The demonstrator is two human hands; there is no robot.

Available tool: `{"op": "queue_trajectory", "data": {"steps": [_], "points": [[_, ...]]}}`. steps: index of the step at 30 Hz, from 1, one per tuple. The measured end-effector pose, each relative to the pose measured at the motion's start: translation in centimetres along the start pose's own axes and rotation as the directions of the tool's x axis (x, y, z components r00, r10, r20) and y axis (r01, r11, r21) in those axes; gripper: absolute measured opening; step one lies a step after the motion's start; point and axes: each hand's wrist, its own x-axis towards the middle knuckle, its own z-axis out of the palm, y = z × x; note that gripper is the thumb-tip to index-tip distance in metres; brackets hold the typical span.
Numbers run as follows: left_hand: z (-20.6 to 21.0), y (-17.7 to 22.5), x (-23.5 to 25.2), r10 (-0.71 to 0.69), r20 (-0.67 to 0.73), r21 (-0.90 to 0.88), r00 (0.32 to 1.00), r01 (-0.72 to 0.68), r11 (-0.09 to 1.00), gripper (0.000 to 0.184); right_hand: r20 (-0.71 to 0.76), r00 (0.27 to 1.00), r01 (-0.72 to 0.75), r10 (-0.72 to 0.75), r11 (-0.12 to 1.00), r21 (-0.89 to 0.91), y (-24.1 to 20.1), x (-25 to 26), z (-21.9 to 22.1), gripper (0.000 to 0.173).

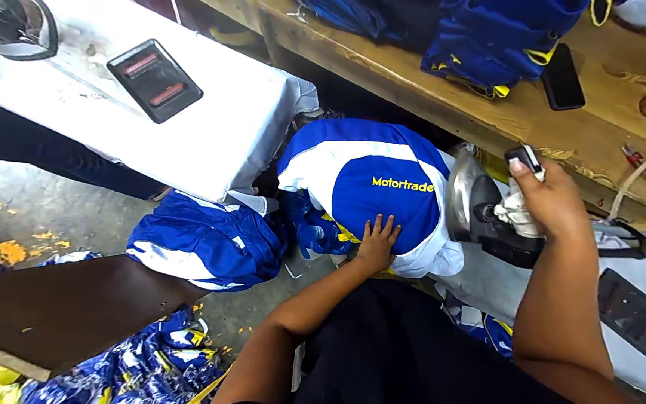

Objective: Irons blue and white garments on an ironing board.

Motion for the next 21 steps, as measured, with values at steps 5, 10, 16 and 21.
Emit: {"op": "queue_trajectory", "data": {"steps": [5,10,16,21], "points": [[0.1,0.2,-0.2,-0.002,-0.013,-0.026,1.000,0.002,1.000,0.081,0.104,0.973,0.199,-0.208,0.976,0.094,-8.1,0.4,5.6,0.056],[-0.2,0.6,-0.6,0.034,0.031,-0.017,0.999,-0.034,0.999,0.075,0.327,0.907,0.278,-0.264,0.960,0.004,-12.2,2.5,14.7,0.053],[-0.1,-0.2,-1.0,0.140,0.068,-0.007,0.988,-0.140,0.990,0.075,0.467,0.859,0.315,-0.210,0.936,-0.158,-14.2,2.2,19.5,0.055],[0.5,1.1,-0.9,0.259,0.098,-0.011,0.961,-0.259,0.966,0.051,0.418,0.866,0.361,-0.274,0.921,-0.146,-19.3,6.1,21.7,0.055]]}}
